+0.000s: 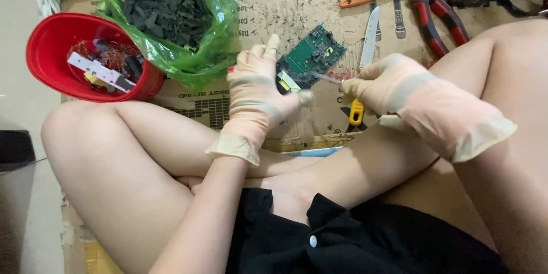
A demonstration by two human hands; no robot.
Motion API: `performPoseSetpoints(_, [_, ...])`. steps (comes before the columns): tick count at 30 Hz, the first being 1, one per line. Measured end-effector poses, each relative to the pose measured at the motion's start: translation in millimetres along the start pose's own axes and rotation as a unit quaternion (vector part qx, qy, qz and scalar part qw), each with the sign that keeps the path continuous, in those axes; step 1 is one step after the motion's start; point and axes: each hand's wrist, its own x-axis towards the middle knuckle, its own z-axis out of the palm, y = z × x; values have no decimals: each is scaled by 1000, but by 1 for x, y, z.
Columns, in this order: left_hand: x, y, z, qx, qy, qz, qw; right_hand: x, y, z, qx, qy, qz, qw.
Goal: The person sits on a cardboard sheet on the floor and uses pliers and a knife to remove components from a green circuit board. They pry off parts and place them into a red bowl and a green plastic bag. A dog is visible sleeping in the background.
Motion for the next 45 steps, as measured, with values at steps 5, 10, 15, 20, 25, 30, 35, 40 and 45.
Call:
performPoseSetpoints(5, [9, 1, 21, 96, -161, -70, 980, -24, -19, -7, 48, -37, 60, 996])
performPoseSetpoints(10, [10, -1, 32, 71, -134, -89, 984, -15, -28, -9, 77, -54, 65, 994])
performPoseSetpoints(15, [11, -5, 44, 79, -127, -98, 984, -21, -42, -2, 12, -77, 62, 995])
performPoseSetpoints(20, [10, -4, 42, 72, -122, -94, 986, -45, -49, -4, 20, -50, 65, 996])
performPoseSetpoints(25, [12, -4, 45, 77, -127, -93, 985, -7, -26, 20, -17, -30, 15, 999])
performPoseSetpoints(30, [10, -3, 40, 79, -130, -94, 984, -36, -51, 16, -47, -45, 8, 998])
performPoseSetpoints(35, [13, -2, 43, 84, -146, -98, 981, -44, -63, 25, -41, -66, 45, 996])
performPoseSetpoints(40, [14, 3, 36, 91, -159, -99, 978, -62, -86, 12, -72, -85, 62, 992])
performPoseSetpoints(45, [14, 3, 33, 85, -165, -101, 977, -47, -79, 19, -9, -76, 91, 993])
